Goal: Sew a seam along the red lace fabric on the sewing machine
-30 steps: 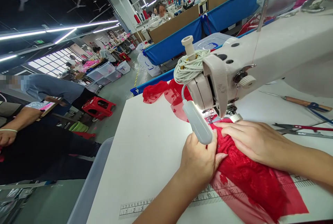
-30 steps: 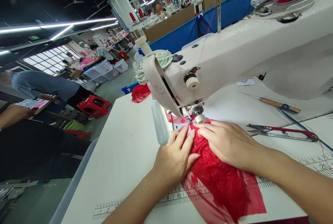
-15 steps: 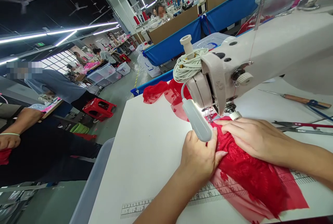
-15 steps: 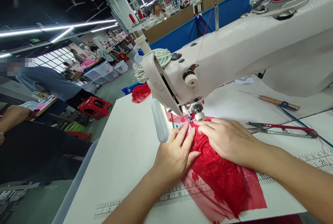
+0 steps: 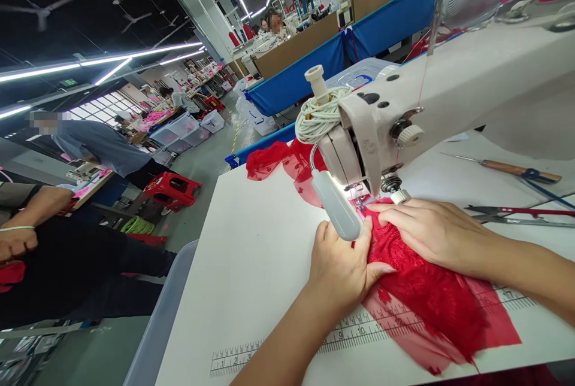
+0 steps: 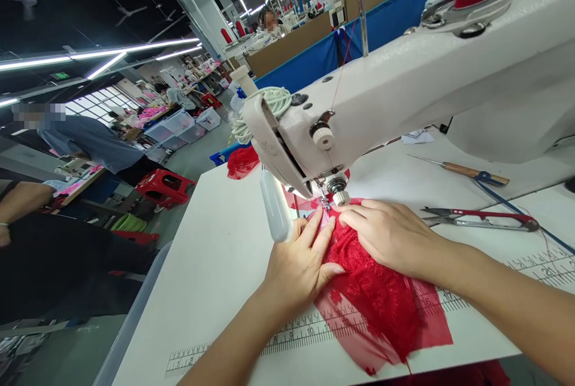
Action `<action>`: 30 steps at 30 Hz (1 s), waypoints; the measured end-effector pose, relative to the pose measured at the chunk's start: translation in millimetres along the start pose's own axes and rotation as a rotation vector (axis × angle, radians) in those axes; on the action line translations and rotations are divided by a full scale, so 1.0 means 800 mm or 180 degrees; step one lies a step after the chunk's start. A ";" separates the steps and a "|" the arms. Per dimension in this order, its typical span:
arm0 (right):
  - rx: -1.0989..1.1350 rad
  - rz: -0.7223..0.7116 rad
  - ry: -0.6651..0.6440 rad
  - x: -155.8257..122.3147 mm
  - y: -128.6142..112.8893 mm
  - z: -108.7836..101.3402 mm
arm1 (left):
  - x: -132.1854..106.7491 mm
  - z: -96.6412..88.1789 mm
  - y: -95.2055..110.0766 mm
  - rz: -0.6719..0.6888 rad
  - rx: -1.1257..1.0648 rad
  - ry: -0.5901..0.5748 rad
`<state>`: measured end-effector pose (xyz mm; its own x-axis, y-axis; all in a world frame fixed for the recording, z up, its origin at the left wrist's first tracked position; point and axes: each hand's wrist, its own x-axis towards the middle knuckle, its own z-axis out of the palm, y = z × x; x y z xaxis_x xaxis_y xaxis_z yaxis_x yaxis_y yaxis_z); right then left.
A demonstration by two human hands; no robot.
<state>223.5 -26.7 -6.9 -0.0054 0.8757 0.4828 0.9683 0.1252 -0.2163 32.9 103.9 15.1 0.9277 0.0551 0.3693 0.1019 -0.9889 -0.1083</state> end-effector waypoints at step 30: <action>0.0155 -0.0162 0.0308 -0.012 -0.002 -0.005 | -0.001 -0.011 0.004 0.0321 -0.0480 0.0227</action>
<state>223.3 -37.0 -8.0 -0.0278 0.8188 0.5734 0.9540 0.1930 -0.2293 29.5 99.6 22.4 0.9021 -0.0500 0.4287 -0.0503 -0.9987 -0.0106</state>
